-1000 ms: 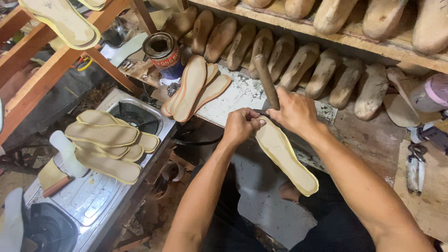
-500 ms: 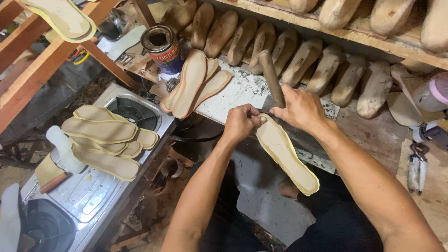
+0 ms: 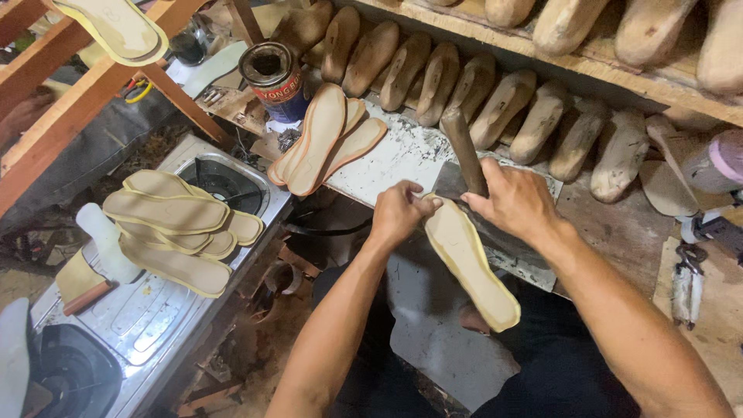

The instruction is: The person shapes foam insoles at a workbench, pressing and smoothing each insole against a block using a wooden hand tool, then bends and turns each insole over by hand before stacking it with finished insoles on the bench.

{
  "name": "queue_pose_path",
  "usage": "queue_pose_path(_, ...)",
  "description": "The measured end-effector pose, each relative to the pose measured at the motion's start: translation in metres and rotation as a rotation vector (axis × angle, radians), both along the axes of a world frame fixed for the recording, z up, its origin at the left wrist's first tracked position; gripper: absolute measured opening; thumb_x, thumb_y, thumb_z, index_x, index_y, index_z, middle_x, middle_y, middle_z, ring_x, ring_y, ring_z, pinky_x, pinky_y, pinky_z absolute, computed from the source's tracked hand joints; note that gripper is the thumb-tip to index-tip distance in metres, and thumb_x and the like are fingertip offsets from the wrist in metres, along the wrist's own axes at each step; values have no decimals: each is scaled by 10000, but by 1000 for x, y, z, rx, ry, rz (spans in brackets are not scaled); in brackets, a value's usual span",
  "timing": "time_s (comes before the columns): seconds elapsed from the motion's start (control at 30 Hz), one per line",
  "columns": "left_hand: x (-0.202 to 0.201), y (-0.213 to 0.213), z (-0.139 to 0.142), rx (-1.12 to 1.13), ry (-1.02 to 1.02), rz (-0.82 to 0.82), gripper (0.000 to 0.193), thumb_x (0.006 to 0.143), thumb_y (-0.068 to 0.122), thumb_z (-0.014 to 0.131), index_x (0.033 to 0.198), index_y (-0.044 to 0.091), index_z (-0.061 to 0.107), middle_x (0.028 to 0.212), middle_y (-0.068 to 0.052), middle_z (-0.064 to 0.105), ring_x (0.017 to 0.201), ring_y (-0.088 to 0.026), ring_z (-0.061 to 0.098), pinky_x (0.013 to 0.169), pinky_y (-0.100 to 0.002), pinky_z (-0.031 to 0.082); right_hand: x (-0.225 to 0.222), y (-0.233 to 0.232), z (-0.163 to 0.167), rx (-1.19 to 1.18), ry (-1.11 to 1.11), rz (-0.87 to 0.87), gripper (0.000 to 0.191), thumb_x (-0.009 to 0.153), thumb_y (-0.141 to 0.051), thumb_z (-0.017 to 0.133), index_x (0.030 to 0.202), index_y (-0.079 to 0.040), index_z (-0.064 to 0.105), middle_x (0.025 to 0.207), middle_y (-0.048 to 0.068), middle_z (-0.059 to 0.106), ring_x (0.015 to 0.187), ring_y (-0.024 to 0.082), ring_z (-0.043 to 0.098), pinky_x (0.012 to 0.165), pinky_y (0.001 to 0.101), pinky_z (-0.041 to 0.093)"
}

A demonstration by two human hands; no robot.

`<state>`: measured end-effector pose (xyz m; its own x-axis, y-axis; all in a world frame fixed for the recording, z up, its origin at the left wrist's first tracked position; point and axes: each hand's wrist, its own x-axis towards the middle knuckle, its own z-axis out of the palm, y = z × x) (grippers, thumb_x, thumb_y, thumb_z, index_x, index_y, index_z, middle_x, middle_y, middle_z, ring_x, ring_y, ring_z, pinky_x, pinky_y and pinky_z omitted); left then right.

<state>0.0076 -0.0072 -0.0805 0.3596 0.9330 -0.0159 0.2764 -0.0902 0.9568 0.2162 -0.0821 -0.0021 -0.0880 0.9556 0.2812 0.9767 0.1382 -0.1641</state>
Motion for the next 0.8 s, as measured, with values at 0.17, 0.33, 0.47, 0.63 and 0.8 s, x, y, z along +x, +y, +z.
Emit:
queue_pose_path(0.17, 2, 2, -9, -277, -224, -62, 244, 861, 150, 777, 968, -63, 724, 722, -42, 696, 596, -110, 618, 525, -279, 506, -4, -5, 1, -108, 102, -122, 526, 799, -401, 835, 1063, -47, 547, 696, 192, 681, 635, 423, 687, 595, 534, 536)
queue_pose_path(0.33, 4, 13, -4, -231, -149, -105, 196, 856, 137, 782, 951, -27, 733, 725, -38, 700, 588, -104, 619, 506, -285, 507, -9, 11, 0, -90, 166, -195, 487, 800, -376, 831, 1043, -63, 548, 707, 169, 683, 663, 410, 692, 615, 539, 533)
queue_pose_path(0.47, 4, 12, 5, -144, -51, -81, 216, 822, 159, 813, 940, -11, 750, 712, -52, 713, 595, -104, 641, 532, -290, 531, -27, 30, -7, -67, 101, -189, 545, 787, -382, 843, 1084, -43, 537, 686, 167, 670, 657, 419, 677, 617, 547, 528)
queue_pose_path(0.63, 2, 4, 5, -50, -30, 2, 276, 787, 185, 841, 915, -28, 722, 717, -59, 728, 604, -108, 666, 548, -301, 547, -26, 17, -2, -139, 8, -127, 531, 824, -400, 822, 1078, -36, 530, 686, 168, 673, 634, 396, 686, 607, 524, 540)
queue_pose_path(0.8, 2, 3, 7, -69, 19, 38, 301, 769, 212, 876, 887, -23, 729, 699, -80, 716, 614, -127, 647, 581, -305, 542, -11, 6, 11, -50, 53, -65, 512, 779, -375, 841, 1049, -44, 558, 697, 184, 685, 677, 421, 687, 621, 538, 530)
